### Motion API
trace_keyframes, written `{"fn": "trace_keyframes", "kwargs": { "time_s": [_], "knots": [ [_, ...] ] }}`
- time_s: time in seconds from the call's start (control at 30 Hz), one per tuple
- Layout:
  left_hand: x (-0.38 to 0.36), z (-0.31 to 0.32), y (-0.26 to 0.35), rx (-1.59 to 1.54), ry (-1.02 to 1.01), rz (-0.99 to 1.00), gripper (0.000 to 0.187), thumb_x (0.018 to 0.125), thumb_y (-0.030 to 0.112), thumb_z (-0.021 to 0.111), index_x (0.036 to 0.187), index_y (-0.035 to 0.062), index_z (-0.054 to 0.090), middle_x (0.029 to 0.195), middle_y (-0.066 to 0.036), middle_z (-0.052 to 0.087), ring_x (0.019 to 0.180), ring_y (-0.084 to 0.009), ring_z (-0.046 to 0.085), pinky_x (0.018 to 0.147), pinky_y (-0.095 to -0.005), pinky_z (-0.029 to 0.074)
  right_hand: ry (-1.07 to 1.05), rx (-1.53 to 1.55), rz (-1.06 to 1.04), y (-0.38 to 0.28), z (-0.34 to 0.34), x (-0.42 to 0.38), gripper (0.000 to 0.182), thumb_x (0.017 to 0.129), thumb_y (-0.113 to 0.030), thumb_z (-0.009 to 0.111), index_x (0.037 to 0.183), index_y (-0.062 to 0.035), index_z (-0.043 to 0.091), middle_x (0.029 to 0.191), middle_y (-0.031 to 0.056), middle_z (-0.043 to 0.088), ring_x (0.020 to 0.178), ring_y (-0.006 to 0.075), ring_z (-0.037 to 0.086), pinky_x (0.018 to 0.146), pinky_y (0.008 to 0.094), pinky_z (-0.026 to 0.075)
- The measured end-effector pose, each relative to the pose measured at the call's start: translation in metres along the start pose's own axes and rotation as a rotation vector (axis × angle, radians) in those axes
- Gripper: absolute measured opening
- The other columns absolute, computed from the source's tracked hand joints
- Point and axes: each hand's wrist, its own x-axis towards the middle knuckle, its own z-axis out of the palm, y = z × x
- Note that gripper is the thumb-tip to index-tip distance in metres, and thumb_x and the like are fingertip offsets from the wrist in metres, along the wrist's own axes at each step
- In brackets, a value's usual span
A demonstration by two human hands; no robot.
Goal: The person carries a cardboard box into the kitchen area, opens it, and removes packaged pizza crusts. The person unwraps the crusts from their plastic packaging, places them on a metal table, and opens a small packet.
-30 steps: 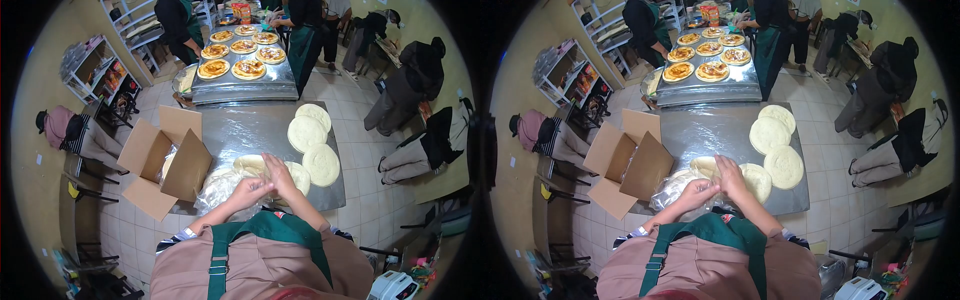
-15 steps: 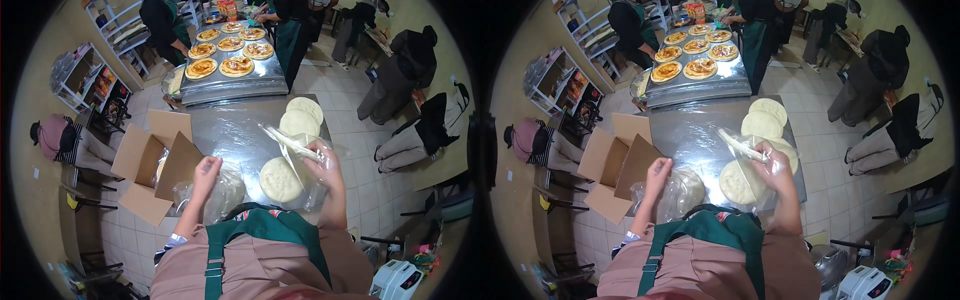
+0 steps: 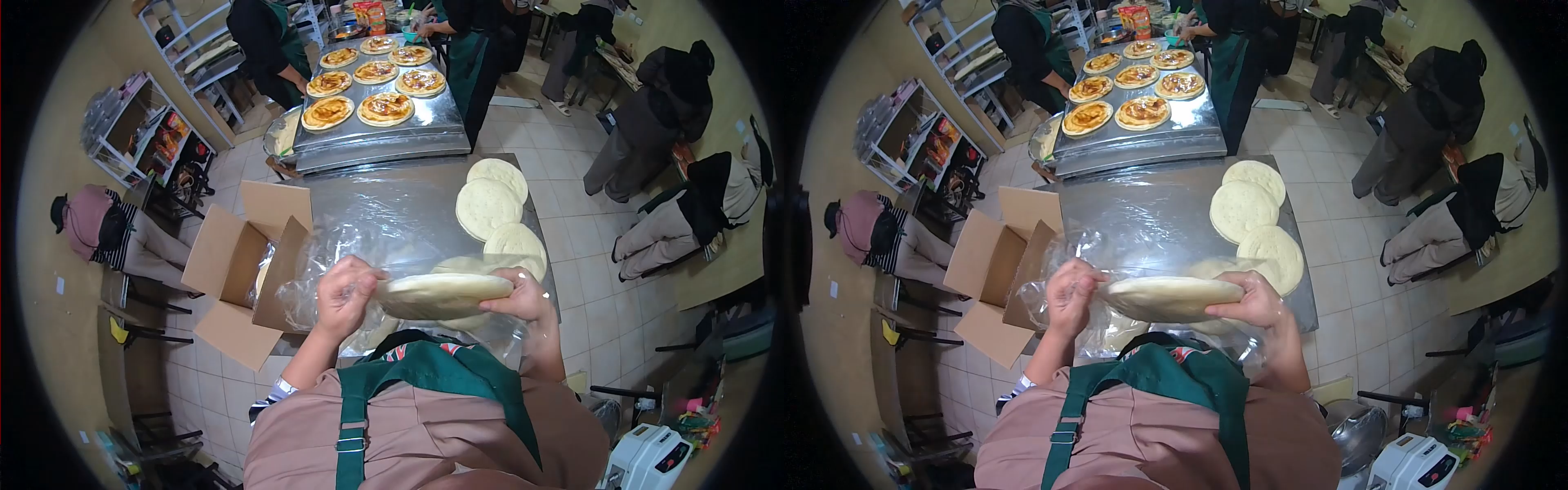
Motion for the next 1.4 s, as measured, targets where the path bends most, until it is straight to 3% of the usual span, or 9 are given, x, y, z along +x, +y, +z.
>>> {"fn": "trace_keyframes", "kwargs": {
  "time_s": [0.23, 0.37, 0.5, 0.57, 0.73, 0.8, 1.0, 1.1, 1.4],
  "knots": [
    [-0.007, -0.045, 0.013, -0.270, 0.654, -0.189, 0.014, 0.084, 0.016, 0.045, 0.081, 0.0044, 0.053, 0.073, -0.004, 0.052, 0.064, -0.0101, 0.046, 0.059, -0.0234, 0.036, 0.332, 1.184, -0.392, 0.105, -0.016, 0.026, 0.059, 0.070, -0.017, 0.064, 0.120, -0.0058, 0.035, 0.119, 0.0089, 0.042, 0.109, 0.0226, 0.041, 0.091, 0.0367, 0.034],
    [-0.049, -0.126, 0.016, 0.093, 0.460, 0.371, 0.035, 0.081, 0.011, 0.041, 0.115, 0.0010, 0.040, 0.092, -0.011, 0.046, 0.084, -0.0181, 0.045, 0.071, -0.0291, 0.041, 0.497, 1.147, -0.291, 0.098, -0.022, 0.067, 0.057, 0.079, -0.030, 0.052, 0.125, -0.0088, 0.028, 0.126, 0.0086, 0.035, 0.115, 0.0241, 0.033, 0.095, 0.0405, 0.028],
    [-0.117, -0.205, 0.072, 0.838, 0.746, 0.415, 0.032, 0.081, 0.013, 0.040, 0.109, -0.0018, 0.043, 0.102, -0.017, 0.050, 0.095, -0.0255, 0.050, 0.080, -0.0354, 0.043, 0.515, 1.101, -0.195, 0.133, -0.032, 0.131, 0.060, 0.078, -0.031, 0.053, 0.126, -0.0084, 0.025, 0.127, 0.0102, 0.033, 0.116, 0.0262, 0.031, 0.097, 0.0409, 0.025],
    [-0.148, -0.225, 0.111, 1.131, 0.801, 0.497, 0.032, 0.086, 0.020, 0.034, 0.106, -0.0025, 0.044, 0.101, -0.018, 0.051, 0.091, -0.0276, 0.052, 0.079, -0.0350, 0.044, 0.888, 1.068, 0.394, 0.189, -0.031, 0.159, 0.064, 0.076, -0.031, 0.057, 0.126, -0.0073, 0.025, 0.127, 0.0129, 0.032, 0.115, 0.0291, 0.031, 0.096, 0.0394, 0.024],
    [-0.181, -0.236, 0.192, 1.784, 0.491, 0.574, 0.020, 0.077, 0.009, 0.048, 0.091, -0.0037, 0.048, 0.095, -0.018, 0.052, 0.083, -0.0311, 0.055, 0.073, -0.0363, 0.047, 0.605, 0.556, 0.688, 0.232, 0.071, 0.160, 0.066, 0.071, -0.025, 0.063, 0.122, -0.0019, 0.029, 0.114, 0.0122, 0.044, 0.112, 0.0251, 0.033, 0.091, 0.0358, 0.029],
    [-0.178, -0.208, 0.194, 1.315, 0.914, 0.187, 0.014, 0.072, 0.006, 0.049, 0.077, -0.0062, 0.048, 0.087, -0.020, 0.056, 0.076, -0.0299, 0.056, 0.065, -0.0343, 0.046, 0.507, 0.282, 0.720, 0.234, 0.111, 0.155, 0.068, 0.070, -0.023, 0.064, 0.122, 0.0006, 0.027, 0.111, 0.0137, 0.045, 0.108, 0.0255, 0.037, 0.087, 0.0364, 0.032],
    [-0.160, -0.218, 0.130, -0.050, -0.242, -0.053, 0.016, 0.061, 0.019, 0.060, 0.061, 0.0057, 0.051, 0.056, -0.006, 0.058, 0.045, -0.0135, 0.053, 0.043, -0.0228, 0.035, 0.411, 0.263, 0.714, 0.209, 0.145, 0.162, 0.065, 0.065, -0.009, 0.067, 0.117, 0.0063, 0.032, 0.102, 0.0185, 0.050, 0.078, 0.0232, 0.056, 0.059, 0.0311, 0.047],
    [-0.160, -0.175, 0.105, -0.452, 0.183, -0.411, 0.013, 0.059, 0.008, 0.059, 0.054, 0.0006, 0.050, 0.053, -0.010, 0.054, 0.042, -0.0163, 0.050, 0.042, -0.0248, 0.037, 0.134, 0.197, 0.718, 0.174, 0.135, 0.157, 0.051, 0.065, -0.009, 0.066, 0.106, 0.0093, 0.042, 0.097, 0.0178, 0.053, 0.082, 0.0220, 0.055, 0.068, 0.0279, 0.045],
    [-0.129, -0.170, 0.040, -0.788, -0.072, -0.714, 0.045, 0.081, 0.031, 0.048, 0.110, -0.0024, 0.040, 0.057, -0.005, 0.049, 0.055, -0.0111, 0.045, 0.053, -0.0213, 0.034, 0.445, -0.069, -0.158, 0.015, 0.142, 0.095, 0.028, 0.065, 0.002, 0.063, 0.087, -0.0020, 0.048, 0.092, 0.0111, 0.055, 0.088, 0.0195, 0.052, 0.078, 0.0296, 0.041]
  ]
}}
